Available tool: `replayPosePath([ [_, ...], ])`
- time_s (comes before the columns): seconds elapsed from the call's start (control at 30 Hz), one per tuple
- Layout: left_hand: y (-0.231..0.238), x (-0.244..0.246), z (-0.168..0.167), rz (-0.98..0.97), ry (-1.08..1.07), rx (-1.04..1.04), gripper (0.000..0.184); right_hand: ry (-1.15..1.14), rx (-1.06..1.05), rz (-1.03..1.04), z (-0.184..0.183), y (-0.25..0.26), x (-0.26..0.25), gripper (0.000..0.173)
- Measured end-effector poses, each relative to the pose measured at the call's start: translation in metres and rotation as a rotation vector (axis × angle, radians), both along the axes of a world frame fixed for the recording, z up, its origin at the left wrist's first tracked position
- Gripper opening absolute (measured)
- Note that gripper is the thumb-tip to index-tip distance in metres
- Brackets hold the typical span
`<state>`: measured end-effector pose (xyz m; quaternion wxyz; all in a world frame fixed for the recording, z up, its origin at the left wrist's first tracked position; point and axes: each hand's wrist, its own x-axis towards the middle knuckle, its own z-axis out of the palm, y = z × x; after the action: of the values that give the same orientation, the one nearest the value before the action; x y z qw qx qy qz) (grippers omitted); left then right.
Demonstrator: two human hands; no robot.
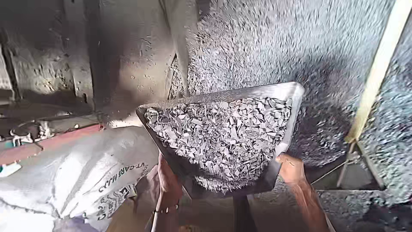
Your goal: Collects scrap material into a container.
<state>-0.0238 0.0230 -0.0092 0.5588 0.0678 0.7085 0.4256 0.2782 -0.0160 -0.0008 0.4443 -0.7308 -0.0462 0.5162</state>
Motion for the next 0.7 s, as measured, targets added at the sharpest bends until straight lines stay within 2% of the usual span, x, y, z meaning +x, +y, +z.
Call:
replayPosePath([
  [0.13,-0.041,0.01,0.057,0.243,-0.111,-0.136,0.06,-0.162,-0.091,0.301,0.079,0.048,-0.004,0.028],
  [0.23,-0.076,0.004,0.083,0.451,-0.174,-0.101,0.061,-0.269,-0.177,0.654,0.117,0.079,-0.024,0.063],
  [0.33,-0.104,-0.013,0.105,0.647,-0.182,-0.076,0.052,-0.508,-0.179,0.952,0.132,0.103,-0.066,0.076],
  [0.43,-0.144,-0.051,0.134,0.673,-0.132,-0.006,0.047,-0.609,-0.138,1.16,0.149,0.117,-0.125,0.075],
  [0.47,-0.161,-0.062,0.143,0.739,-0.113,-0.011,0.041,-0.599,-0.105,1.227,0.153,0.121,-0.151,0.073],
  [0.6,-0.242,-0.087,0.174,1.106,-0.027,-0.215,0.033,-0.471,-0.039,1.459,0.176,0.11,-0.268,0.064],
  [0.7,-0.284,-0.122,0.171,1.412,-0.017,-0.079,0.043,-0.377,-0.069,1.587,0.181,0.083,-0.352,0.057],
])
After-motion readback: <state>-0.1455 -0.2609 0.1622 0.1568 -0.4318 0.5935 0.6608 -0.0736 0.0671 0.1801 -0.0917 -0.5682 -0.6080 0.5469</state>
